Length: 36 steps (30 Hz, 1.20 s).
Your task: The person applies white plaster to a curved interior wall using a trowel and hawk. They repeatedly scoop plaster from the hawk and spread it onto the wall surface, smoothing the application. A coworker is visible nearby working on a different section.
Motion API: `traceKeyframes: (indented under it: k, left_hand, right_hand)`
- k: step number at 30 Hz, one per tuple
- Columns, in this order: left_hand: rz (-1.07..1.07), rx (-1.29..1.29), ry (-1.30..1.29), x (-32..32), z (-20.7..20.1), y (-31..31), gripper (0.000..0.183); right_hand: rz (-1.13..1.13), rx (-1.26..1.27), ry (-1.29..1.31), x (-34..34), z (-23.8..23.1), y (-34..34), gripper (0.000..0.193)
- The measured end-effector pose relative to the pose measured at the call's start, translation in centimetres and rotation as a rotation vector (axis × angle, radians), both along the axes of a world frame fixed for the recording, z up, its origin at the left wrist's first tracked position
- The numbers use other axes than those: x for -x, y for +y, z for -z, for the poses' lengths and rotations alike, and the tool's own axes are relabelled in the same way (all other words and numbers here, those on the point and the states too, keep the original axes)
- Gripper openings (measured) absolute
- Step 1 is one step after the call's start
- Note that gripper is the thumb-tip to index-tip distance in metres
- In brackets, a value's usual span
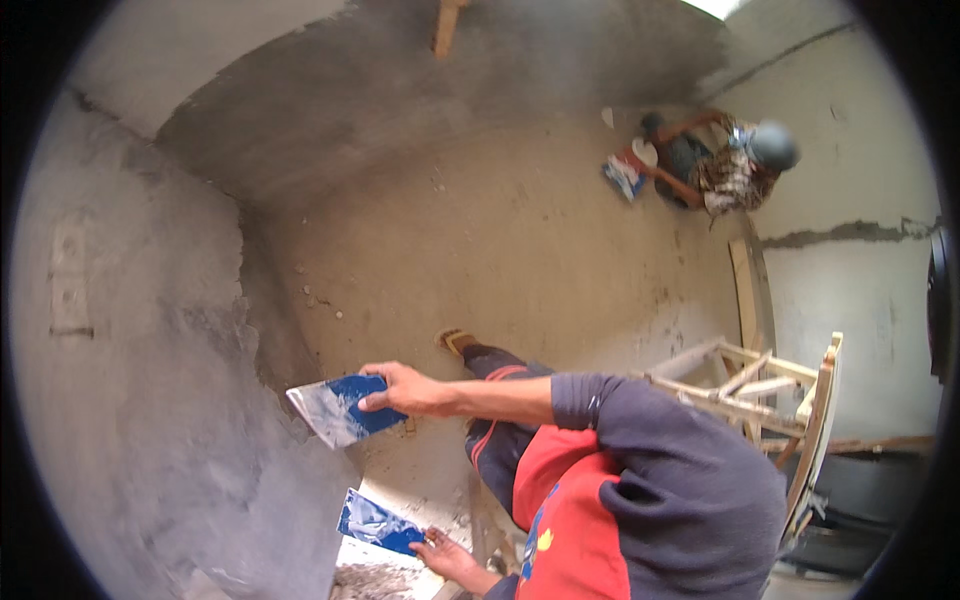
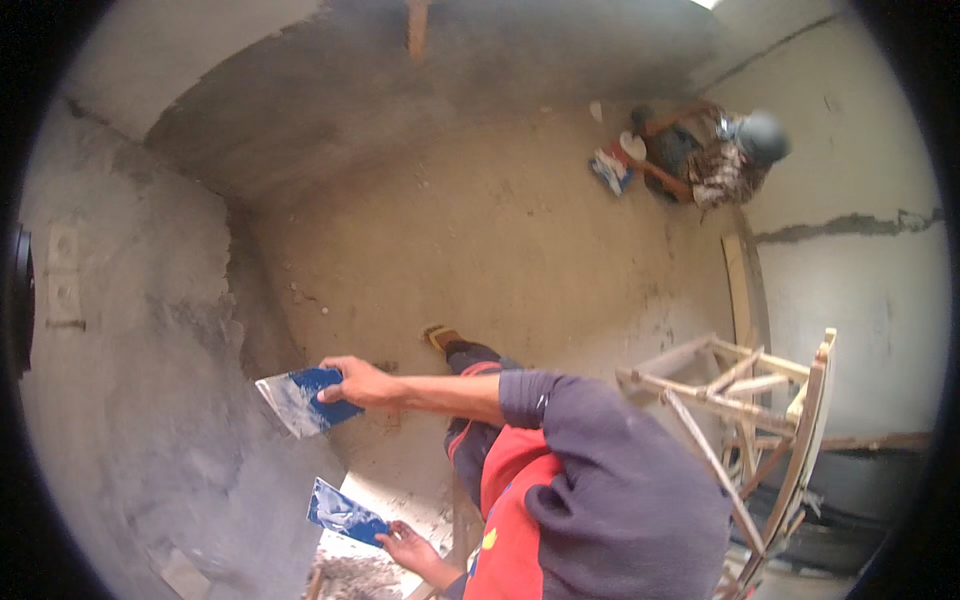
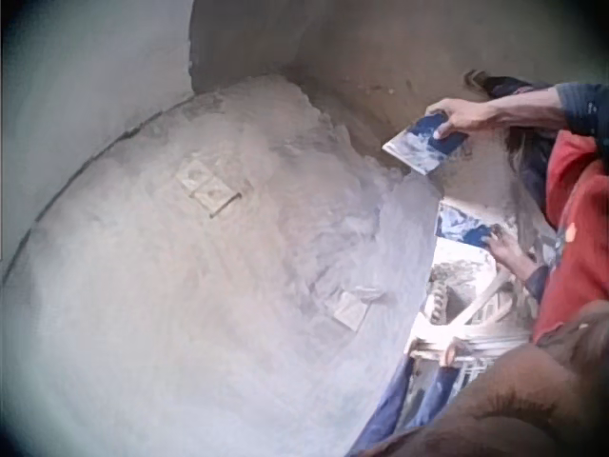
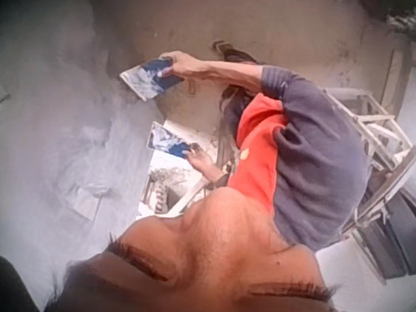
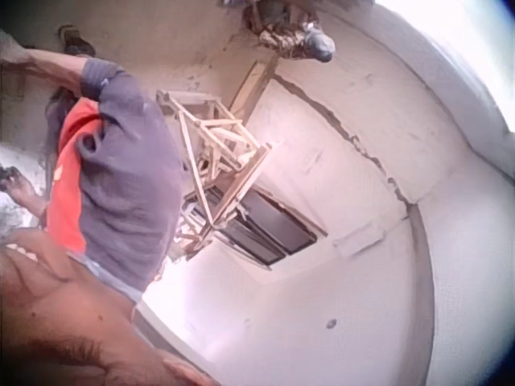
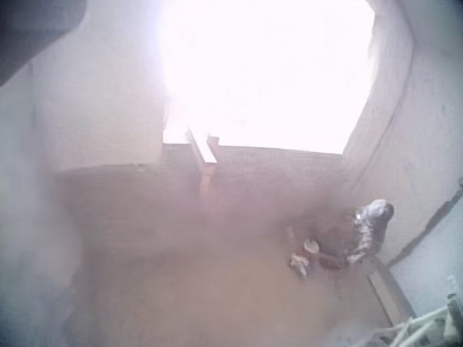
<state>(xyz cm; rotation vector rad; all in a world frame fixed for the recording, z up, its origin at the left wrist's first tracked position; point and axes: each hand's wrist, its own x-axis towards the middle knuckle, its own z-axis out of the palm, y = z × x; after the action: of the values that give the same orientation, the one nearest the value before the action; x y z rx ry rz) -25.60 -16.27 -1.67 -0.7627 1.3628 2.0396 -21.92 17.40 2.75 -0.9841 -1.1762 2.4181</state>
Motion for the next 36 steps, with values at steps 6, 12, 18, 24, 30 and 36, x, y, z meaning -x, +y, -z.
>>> traceKeyframes:
  k: [6,12,18,24,30,36]
  left_hand:
    - [0.053,0.099,-0.001,1.3,-1.2,-0.6,0.030]
    - [0.123,0.257,0.055,4.6,-2.3,-1.1,0.034]
    - [0.270,0.494,0.310,8.1,6.5,-4.4,0.034]
    - [0.112,0.236,0.290,13.3,19.2,-5.2,0.030]
    - [0.115,0.191,0.375,12.3,27.1,-5.4,0.029]
    - [0.012,0.187,0.137,10.0,27.3,-6.7,0.035]
  right_hand:
    - [-0.029,-0.188,-0.090,0.4,2.4,-0.5,0.027]
    - [0.142,0.277,-0.015,1.8,8.2,-1.6,0.031]
    - [0.093,0.317,0.013,7.2,17.4,-4.2,0.035]
    - [-0.007,0.168,0.202,10.1,23.7,-2.4,0.034]
    - [-0.184,-0.106,0.171,10.9,27.3,-4.4,0.035]
    - [-0.277,-0.244,0.250,17.7,29.9,-7.4,0.051]
